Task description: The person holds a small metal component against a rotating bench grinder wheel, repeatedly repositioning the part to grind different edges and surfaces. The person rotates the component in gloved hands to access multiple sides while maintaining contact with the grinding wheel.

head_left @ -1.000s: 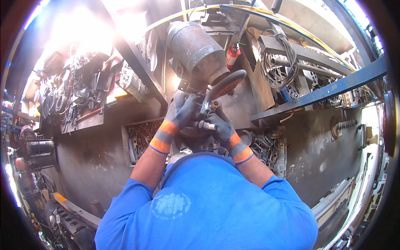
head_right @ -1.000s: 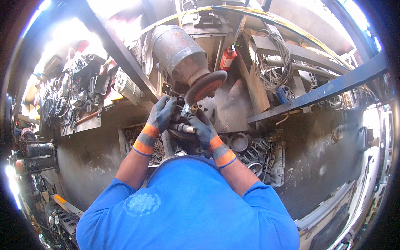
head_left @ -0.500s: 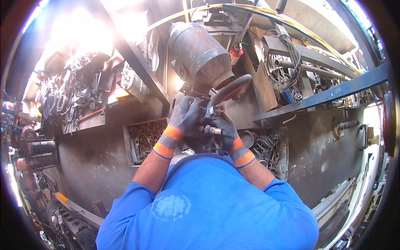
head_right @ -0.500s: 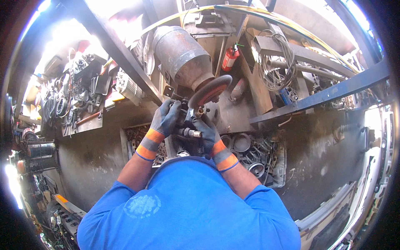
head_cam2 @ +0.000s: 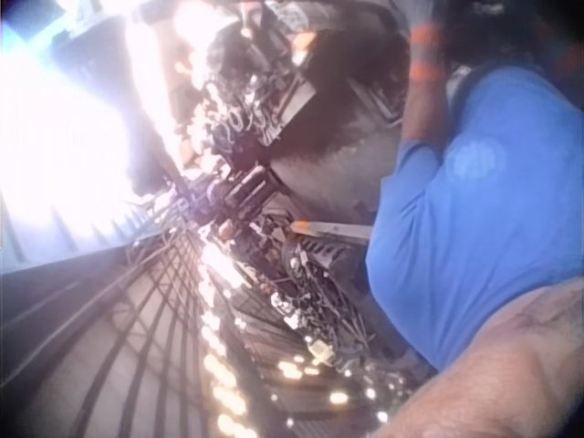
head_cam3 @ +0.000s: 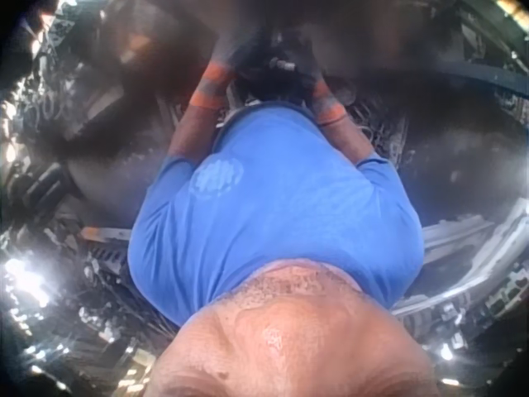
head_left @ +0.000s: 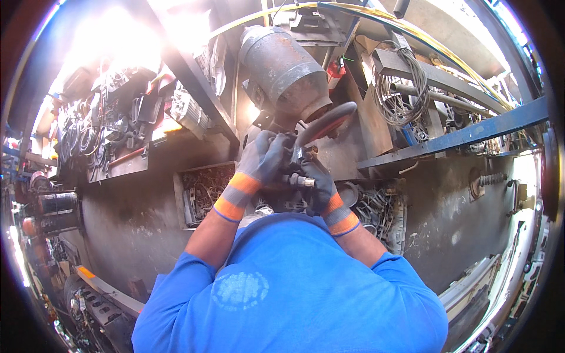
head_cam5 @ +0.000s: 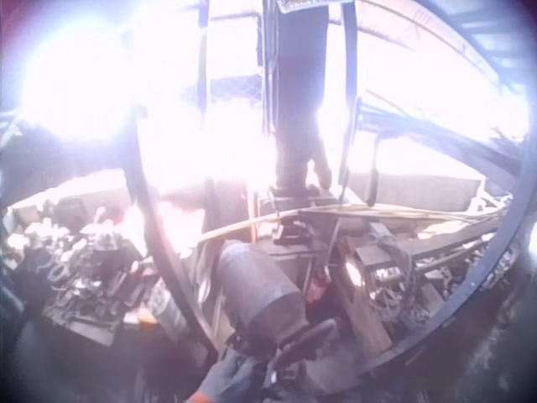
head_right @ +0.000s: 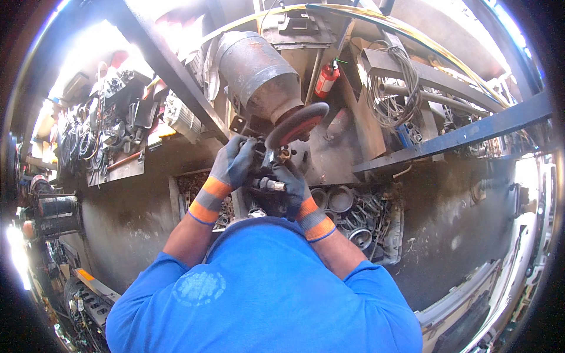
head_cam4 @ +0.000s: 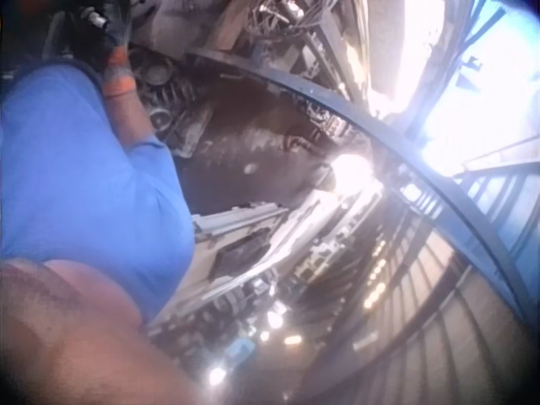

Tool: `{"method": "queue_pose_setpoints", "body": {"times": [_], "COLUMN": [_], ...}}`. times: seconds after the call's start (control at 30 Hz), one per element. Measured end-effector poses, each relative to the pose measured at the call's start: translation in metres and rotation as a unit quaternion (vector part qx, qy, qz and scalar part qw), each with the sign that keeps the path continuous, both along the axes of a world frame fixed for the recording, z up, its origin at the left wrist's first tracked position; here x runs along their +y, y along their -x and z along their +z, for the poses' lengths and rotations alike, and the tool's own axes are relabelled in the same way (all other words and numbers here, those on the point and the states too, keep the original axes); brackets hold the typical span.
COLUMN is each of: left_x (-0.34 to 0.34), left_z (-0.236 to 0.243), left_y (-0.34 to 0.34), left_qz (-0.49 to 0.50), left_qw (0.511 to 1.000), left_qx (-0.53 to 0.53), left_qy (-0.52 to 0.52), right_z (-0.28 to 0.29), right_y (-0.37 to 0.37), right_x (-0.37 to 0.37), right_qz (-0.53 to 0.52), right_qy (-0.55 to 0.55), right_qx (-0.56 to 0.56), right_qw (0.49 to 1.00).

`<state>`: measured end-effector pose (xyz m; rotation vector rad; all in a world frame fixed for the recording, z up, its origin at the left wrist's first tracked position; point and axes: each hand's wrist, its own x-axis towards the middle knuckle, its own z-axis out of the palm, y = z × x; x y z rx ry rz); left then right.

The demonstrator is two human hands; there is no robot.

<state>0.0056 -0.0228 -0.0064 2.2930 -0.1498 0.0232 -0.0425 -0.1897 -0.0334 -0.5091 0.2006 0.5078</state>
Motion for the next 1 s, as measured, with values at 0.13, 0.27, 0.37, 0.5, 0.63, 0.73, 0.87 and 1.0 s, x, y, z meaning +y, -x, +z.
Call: {"method": "queue_pose_setpoints", "body": {"times": [0.13,0.27,0.37,0.5,0.63,0.73,0.87,1.0], "left_x": [-0.001,0.002,-0.009,-0.006,0.000,0.001,0.001,-0.005], "left_z": [0.029,0.031,0.030,0.016,0.018,0.022,0.025,0.007], "left_y": [0.011,0.011,0.012,0.006,0.022,0.030,0.028,0.014], "left_qz": [0.070,0.075,0.065,0.055,0.074,0.083,0.061,0.051], "left_qw": [0.991,0.989,0.988,0.995,0.993,0.988,0.989,0.992], "left_qx": [0.073,0.101,0.091,0.060,0.050,0.048,0.059,0.046], "left_qy": [0.084,0.080,0.104,0.066,0.072,0.123,0.123,0.108], "right_z": [-0.039,0.010,-0.009,-0.007,-0.003,-0.014,0.002,-0.005], "right_y": [-0.004,-0.002,-0.004,-0.001,0.008,0.010,0.011,0.005], "right_x": [0.001,0.011,0.006,0.003,0.001,0.001,-0.003,-0.007], "right_qz": [0.007,0.012,0.007,-0.035,-0.011,0.025,0.083,0.093], "right_qy": [0.310,0.005,0.050,-0.001,0.124,0.318,0.213,0.086], "right_qx": [-0.289,-0.012,-0.006,0.018,-0.077,-0.247,-0.142,-0.046], "right_qw": [0.906,1.000,0.999,0.999,0.989,0.915,0.963,0.991]}}
